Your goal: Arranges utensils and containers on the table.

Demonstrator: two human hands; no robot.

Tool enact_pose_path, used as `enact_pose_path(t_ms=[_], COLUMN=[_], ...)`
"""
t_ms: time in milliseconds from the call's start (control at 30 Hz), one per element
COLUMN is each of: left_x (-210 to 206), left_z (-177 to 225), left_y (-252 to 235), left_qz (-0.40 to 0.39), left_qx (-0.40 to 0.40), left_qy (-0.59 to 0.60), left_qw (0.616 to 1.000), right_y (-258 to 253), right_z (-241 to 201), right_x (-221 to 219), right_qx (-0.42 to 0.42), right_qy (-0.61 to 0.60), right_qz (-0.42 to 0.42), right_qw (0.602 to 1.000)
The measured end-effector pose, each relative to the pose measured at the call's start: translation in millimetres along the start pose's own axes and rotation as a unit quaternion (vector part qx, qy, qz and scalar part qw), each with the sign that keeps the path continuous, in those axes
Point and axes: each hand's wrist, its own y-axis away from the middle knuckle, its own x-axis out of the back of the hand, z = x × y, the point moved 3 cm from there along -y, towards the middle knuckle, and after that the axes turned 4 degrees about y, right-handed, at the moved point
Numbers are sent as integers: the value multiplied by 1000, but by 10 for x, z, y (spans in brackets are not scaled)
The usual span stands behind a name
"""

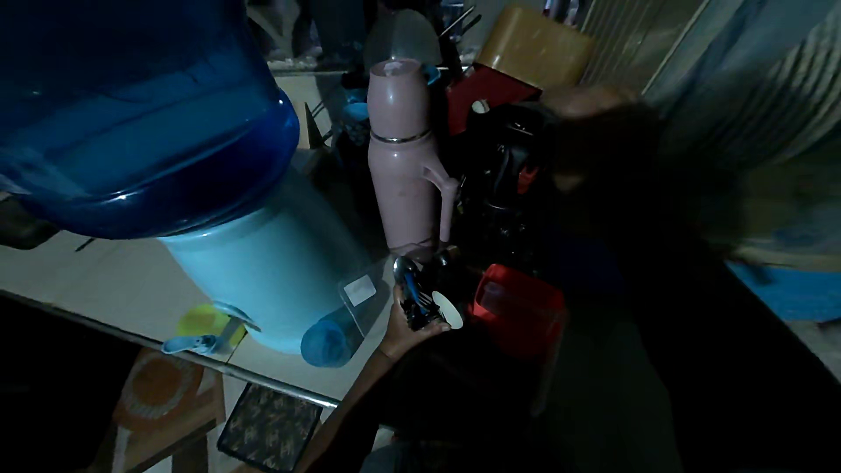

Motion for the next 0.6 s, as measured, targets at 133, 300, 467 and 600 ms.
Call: enact_pose_path(t_ms=[133,300,467,600], left_x=[-3,-2,6,4], left_z=[-4,-18,-52,-58], left_y=[-2,1,5,1], left_qz=[-1,-1,-1,2], left_qx=[-10,5,-4,-9], left_qy=[6,14,18,20], left_qw=[1000,1000,1000,1000], right_y=[-66,-337,-583,-550], right_z=[68,206,270,287], right_x=[-67,-12,-93,-182], right_qx=[-66,-137,-168,-193], right_qy=[-28,-38,-58,-85], right_qz=[-30,-28,-100,-90], right_qw=[997,989,979,973])
